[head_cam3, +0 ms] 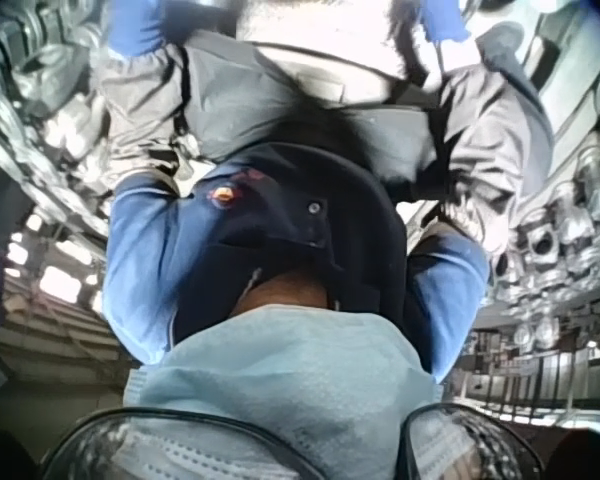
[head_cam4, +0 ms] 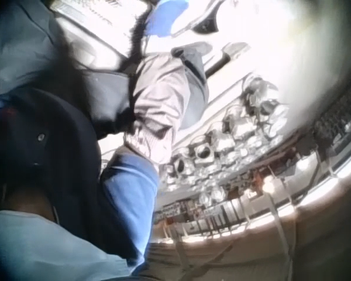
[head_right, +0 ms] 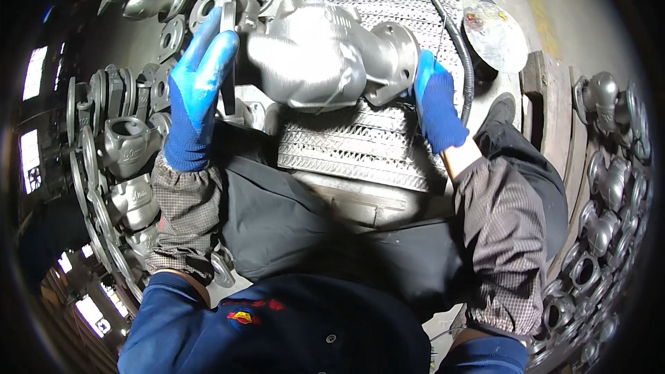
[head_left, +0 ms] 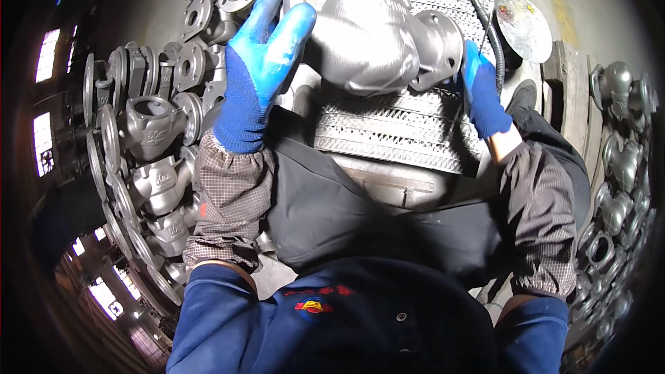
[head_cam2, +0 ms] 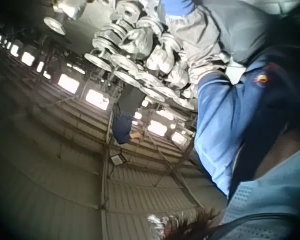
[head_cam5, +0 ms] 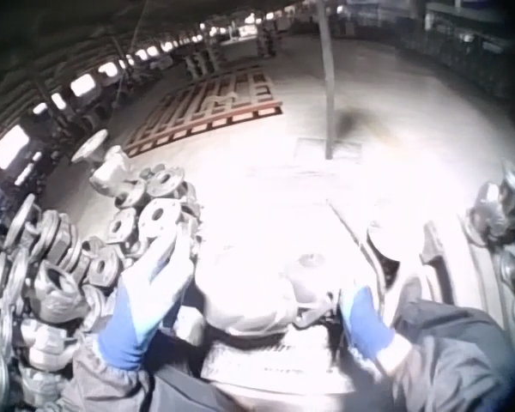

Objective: The person cleans and finishes several metal valve body castings by hand using a small metal scraper tool to remove burrs and excess material from the flange faces and internal cavities.

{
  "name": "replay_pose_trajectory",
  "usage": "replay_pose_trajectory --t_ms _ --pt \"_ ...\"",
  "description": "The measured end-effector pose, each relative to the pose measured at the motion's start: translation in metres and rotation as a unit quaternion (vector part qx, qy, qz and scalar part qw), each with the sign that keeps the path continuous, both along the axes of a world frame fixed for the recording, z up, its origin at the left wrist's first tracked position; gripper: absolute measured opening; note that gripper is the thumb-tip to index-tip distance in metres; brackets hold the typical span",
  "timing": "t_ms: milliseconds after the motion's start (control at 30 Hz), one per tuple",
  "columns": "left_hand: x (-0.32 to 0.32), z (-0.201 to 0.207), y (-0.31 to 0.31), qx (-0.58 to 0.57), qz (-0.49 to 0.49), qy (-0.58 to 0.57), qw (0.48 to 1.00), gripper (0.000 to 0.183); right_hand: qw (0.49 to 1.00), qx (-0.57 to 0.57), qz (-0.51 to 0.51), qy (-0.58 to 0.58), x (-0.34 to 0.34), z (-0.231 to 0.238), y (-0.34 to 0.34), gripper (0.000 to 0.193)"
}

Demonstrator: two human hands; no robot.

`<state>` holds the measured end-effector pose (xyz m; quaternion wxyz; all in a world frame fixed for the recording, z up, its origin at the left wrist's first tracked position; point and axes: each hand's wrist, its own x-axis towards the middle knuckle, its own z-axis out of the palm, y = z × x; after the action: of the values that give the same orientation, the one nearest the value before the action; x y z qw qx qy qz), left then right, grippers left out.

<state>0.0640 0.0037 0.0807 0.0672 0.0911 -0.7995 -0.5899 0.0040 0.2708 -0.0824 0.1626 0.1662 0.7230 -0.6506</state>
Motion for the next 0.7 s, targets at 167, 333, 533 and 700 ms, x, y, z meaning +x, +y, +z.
replay_pose_trajectory --t_ms 167,333,533,700 --pt "-0.017 -0.007 -0.012 -0.132 -0.05 0.073 0.987 0.064 0.987 -0.143 -0.057 -0.052 0.004 -0.012 -0.01 0.046" --pt "-0.002 -0.024 -0.042 -0.015 -0.024 0.041 0.999 0.064 0.986 -0.128 -0.091 -0.051 0.002 0.013 -0.031 0.039" --pt "0.023 -0.023 -0.066 -0.176 -0.038 0.111 0.977 0.042 0.998 -0.065 -0.007 -0.023 0.029 0.033 -0.039 0.045" --pt "0.043 -0.01 -0.061 -0.102 0.017 0.04 0.994 0.048 0.985 -0.127 -0.051 -0.102 0.072 0.05 -0.05 0.036"
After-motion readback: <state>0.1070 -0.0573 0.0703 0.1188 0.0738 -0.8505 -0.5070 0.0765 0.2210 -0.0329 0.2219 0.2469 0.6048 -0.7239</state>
